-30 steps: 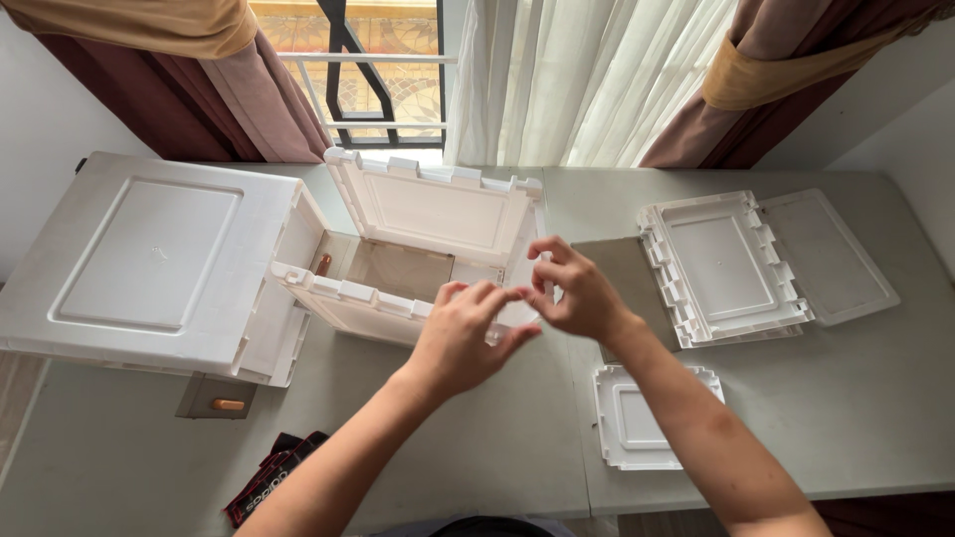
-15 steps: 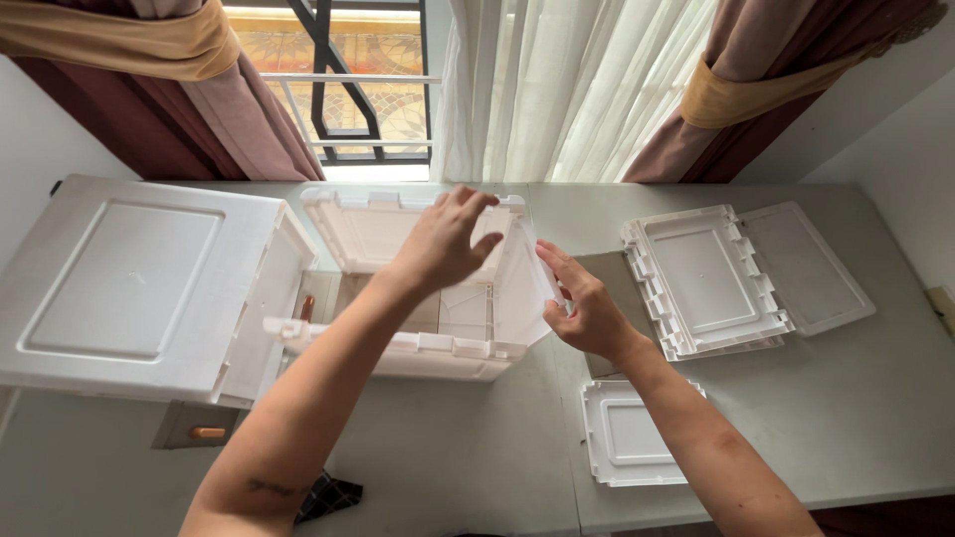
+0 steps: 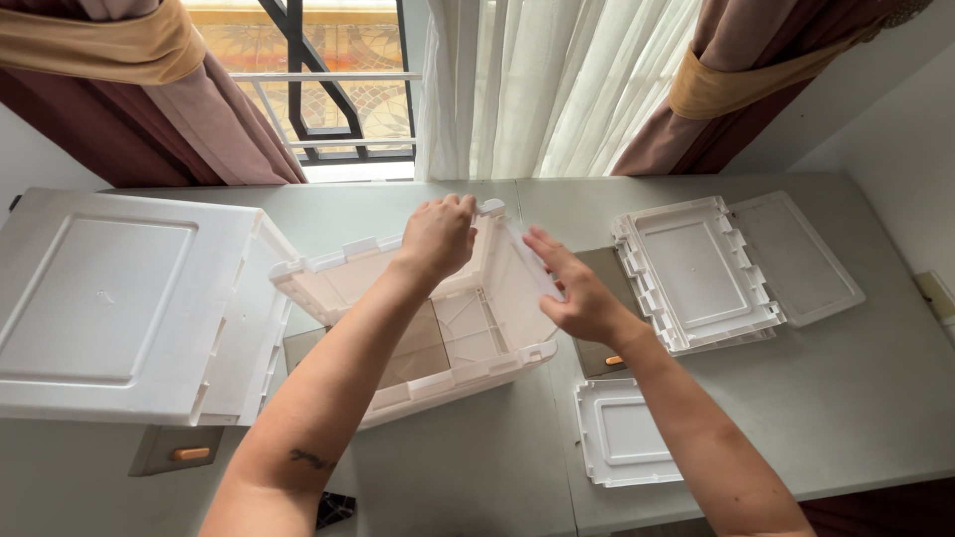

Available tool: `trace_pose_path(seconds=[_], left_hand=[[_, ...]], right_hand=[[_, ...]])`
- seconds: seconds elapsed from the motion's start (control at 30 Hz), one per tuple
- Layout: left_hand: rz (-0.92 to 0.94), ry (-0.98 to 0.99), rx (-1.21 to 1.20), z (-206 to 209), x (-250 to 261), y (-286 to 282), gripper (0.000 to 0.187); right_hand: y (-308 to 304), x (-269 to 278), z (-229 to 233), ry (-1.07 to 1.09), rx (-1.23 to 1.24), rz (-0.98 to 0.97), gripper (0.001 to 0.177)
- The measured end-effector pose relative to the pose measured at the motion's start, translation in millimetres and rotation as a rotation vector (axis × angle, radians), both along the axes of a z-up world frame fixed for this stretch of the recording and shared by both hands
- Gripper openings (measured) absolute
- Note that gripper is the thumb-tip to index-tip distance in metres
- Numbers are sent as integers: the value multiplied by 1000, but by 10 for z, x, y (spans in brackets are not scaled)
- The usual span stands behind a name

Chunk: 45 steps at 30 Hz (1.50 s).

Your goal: The person assembles two white plastic storage boxes by interlocking their side panels and securing the lids. They repeatedly open and close the boxes to test the fit, then stack them and handle additional folded boxes on the table.

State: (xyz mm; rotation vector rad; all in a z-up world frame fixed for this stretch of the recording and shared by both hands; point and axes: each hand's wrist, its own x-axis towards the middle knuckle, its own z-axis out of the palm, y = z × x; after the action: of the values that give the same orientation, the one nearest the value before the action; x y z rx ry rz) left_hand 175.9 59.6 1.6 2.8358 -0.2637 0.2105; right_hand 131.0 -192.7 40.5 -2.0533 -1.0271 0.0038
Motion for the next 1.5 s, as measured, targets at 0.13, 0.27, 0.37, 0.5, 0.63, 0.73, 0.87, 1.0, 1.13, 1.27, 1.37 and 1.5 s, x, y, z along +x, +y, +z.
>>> trace_pose_path(seconds=[0.13, 0.27, 0.37, 0.5, 0.63, 0.73, 0.87, 1.0, 1.13, 1.27, 1.37, 1.5], left_hand=[[92, -39, 81, -72, 21, -46, 25], [135, 5, 137, -104, 60, -137, 34], [136, 0, 180, -118, 114, -154, 43], [159, 20, 160, -150, 158, -101, 46], [205, 156, 166, -120, 241, 46, 48], [245, 221, 147, -82, 287, 191, 51], [233, 118, 158, -49, 266, 236, 49], [200, 82, 142, 6, 169, 221, 42], [160, 54, 76, 72, 19, 181, 45], [66, -146, 7, 149, -167, 129, 60], [23, -236, 10, 220, -321, 68, 68], [-64, -170, -63, 353, -598, 36, 63]], right_hand=[[199, 39, -71, 345, -68, -216, 71], [420, 195, -87, 284, -146, -364, 63], [600, 291, -130, 341, -316, -451, 54], [653, 371, -222, 254, -376, -457, 45], [384, 430, -228, 146, -286, -245, 46], [149, 400, -204, 260, -274, -242, 44], [-71, 268, -212, 336, -231, -333, 40], [-206, 151, -253, 374, -201, -413, 35], [-293, 62, -317, 406, -84, -522, 35], [-390, -58, -425, 391, 83, -660, 33], [-467, -153, -583, 389, 226, -768, 33], [-601, -305, -883, 391, 484, -859, 29]])
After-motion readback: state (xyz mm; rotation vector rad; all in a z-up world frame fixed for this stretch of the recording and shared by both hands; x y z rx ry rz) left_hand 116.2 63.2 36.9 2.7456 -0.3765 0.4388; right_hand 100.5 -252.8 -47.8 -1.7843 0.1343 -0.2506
